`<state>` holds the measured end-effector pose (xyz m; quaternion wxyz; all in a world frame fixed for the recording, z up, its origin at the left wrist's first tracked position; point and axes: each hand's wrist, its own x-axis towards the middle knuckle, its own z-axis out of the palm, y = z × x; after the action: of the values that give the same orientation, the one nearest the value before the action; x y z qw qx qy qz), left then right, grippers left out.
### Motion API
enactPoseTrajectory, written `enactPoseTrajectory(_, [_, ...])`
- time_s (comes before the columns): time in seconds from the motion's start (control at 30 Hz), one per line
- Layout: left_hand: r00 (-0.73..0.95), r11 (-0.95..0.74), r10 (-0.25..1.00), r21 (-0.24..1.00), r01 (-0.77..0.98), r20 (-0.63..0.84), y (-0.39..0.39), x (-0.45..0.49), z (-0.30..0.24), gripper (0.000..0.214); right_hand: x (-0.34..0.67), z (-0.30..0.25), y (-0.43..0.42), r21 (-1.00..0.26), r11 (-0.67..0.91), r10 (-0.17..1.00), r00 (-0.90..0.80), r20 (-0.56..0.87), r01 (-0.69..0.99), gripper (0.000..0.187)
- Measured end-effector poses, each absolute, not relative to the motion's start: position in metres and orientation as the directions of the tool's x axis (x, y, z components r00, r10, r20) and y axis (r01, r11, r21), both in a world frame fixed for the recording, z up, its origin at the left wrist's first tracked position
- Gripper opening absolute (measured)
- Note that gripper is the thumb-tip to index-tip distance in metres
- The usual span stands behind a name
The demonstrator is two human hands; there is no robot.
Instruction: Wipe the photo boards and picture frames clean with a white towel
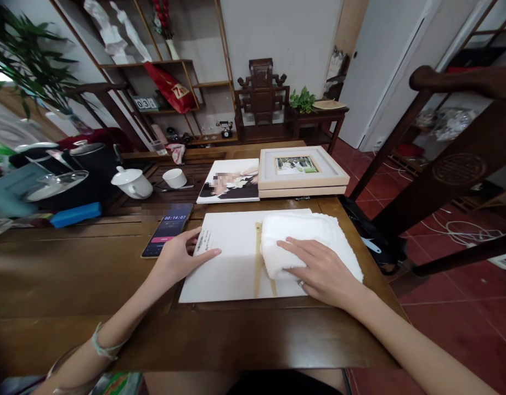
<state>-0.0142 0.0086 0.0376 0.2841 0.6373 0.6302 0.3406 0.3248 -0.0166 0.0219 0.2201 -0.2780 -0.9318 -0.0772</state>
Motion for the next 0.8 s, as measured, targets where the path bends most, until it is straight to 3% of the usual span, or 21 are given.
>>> enactPoseTrajectory(0.13, [-0.054, -0.082, 0.989, 0.816, 0.572, 0.138, 0.005, -0.012, 0.04, 0.04, 0.324, 0.023, -0.018, 0.021, 0.835, 0.478, -0.744, 0.467, 0.549, 0.031])
enactPoseTrajectory(0.27, [0.006, -0.093, 0.993, 0.742, 0.664, 0.119, 0.005, -0.011, 0.042, 0.029, 0.324, 0.022, -0.019, 0.021, 0.832, 0.482, -0.741, 0.468, 0.555, 0.029])
enactPoseTrajectory(0.4, [0.051, -0.087, 0.996, 0.582, 0.808, 0.079, 0.005, -0.014, 0.039, 0.04, 0.324, 0.019, -0.018, 0.022, 0.838, 0.464, -0.735, 0.495, 0.545, 0.03])
enactPoseTrajectory(0.47, [0.063, -0.12, 0.99, 0.517, 0.848, 0.127, 0.005, -0.015, 0.035, 0.048, 0.324, 0.018, -0.017, 0.023, 0.836, 0.466, -0.732, 0.498, 0.548, 0.03])
enactPoseTrajectory(0.6, [0.276, -0.372, 0.921, 0.416, 0.83, 0.274, 0.005, -0.01, 0.022, 0.043, 0.325, 0.016, -0.017, 0.018, 0.837, 0.468, -0.732, 0.495, 0.547, 0.029])
enactPoseTrajectory(0.7, [0.414, -0.456, 0.89, 0.395, 0.797, 0.193, 0.006, -0.005, 0.012, 0.046, 0.325, 0.015, -0.018, 0.016, 0.838, 0.469, -0.735, 0.49, 0.546, 0.028])
enactPoseTrajectory(0.8, [0.369, -0.403, 0.915, 0.437, 0.804, 0.164, 0.007, -0.002, 0.004, 0.048, 0.327, 0.019, -0.018, 0.047, 0.846, 0.442, -0.748, 0.495, 0.531, 0.023])
